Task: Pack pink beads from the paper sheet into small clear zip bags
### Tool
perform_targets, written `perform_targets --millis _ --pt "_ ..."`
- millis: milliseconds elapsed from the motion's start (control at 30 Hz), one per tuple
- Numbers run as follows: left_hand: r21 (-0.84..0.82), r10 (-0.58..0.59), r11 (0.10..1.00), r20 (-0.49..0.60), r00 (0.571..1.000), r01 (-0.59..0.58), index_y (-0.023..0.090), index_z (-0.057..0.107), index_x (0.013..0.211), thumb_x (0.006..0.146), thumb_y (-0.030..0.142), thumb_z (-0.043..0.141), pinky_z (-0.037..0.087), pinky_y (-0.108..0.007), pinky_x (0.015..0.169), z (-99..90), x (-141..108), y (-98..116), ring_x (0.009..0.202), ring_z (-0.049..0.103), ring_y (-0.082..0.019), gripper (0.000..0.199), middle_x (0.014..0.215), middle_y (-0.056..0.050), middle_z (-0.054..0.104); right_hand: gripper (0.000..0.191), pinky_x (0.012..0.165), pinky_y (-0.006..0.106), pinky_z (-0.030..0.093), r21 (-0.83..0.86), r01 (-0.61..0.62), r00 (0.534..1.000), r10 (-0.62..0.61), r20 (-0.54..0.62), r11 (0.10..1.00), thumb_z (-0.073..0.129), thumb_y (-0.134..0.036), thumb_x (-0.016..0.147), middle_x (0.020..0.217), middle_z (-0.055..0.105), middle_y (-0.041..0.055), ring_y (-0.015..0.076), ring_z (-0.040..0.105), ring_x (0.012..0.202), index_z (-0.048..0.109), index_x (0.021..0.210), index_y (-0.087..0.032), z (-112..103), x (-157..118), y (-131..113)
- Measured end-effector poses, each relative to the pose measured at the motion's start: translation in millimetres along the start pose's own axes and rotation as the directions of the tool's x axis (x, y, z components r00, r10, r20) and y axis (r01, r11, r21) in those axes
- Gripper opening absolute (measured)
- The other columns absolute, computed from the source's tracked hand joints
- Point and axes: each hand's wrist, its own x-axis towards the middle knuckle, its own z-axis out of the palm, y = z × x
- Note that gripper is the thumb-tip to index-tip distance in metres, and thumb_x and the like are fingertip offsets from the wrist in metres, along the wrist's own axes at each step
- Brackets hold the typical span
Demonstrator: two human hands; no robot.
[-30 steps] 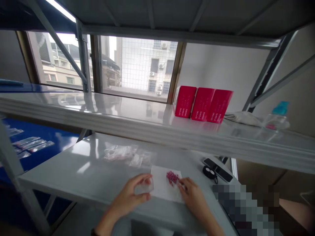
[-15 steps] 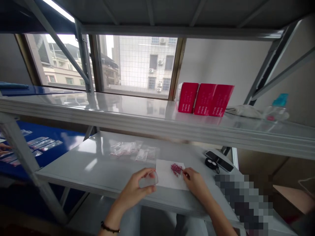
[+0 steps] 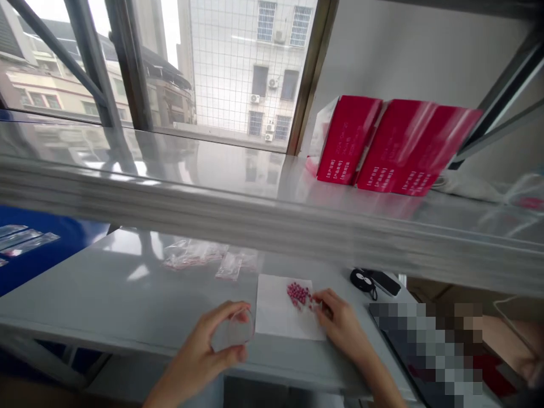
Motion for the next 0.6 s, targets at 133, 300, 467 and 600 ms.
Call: perform_targets --millis 133,300,467,600 --pt "-0.003 -0.079 0.997 -0.088 0.993 0.079 0.033 0.068 0.128 0.072 0.052 0.081 0.045 -0.044 0.11 -7.7 5 -31 0.123 0.059 -0.034 0.06 0.126 -0.008 0.069 0.025 0.075 0.033 0.055 -0.135 -0.021 0.997 0.01 -0.079 0.991 0.053 -0.042 0.092 0.091 0.075 0.0083 0.0266 0.07 0.086 0.073 0.098 -0.028 22 -18 33" --pt "-0.011 -0.079 0.997 -0.17 0.982 0.078 0.029 0.068 0.129 0.072 0.055 0.08 0.043 -0.045 0.112 -15.5 5 -36 0.124 0.058 -0.034 0.064 0.127 -0.01 0.069 0.02 0.085 0.038 0.056 -0.203 0.026 0.995 -0.046 -0.09 0.979 0.058 -0.038 0.091 0.098 0.075 0.0085 0.0296 0.07 0.097 0.075 0.097 -0.029 41 -17 50" --pt "-0.019 0.02 1.0 -0.051 0.998 -0.021 0.032 0.061 0.137 0.08 0.054 0.075 0.04 -0.043 0.114 -10.0 -1 -4 0.123 0.059 -0.031 0.063 0.126 -0.008 0.068 0.026 0.089 0.033 0.053 -0.096 0.113 0.991 -0.119 -0.065 0.989 0.045 -0.022 0.1 0.104 0.07 0.0083 0.0221 0.067 0.096 0.071 0.104 -0.024 33 -1 17" --pt "-0.017 0.001 1.0 -0.044 0.999 -0.002 0.032 0.061 0.136 0.081 0.056 0.074 0.039 -0.044 0.115 2.2 -29 7 0.124 0.058 -0.03 0.062 0.127 -0.009 0.067 0.024 0.086 0.034 0.052 -0.109 0.1 0.993 -0.106 -0.053 0.989 0.045 -0.019 0.097 0.1 0.067 0.0078 0.0219 0.066 0.092 0.069 0.098 -0.021 25 1 6"
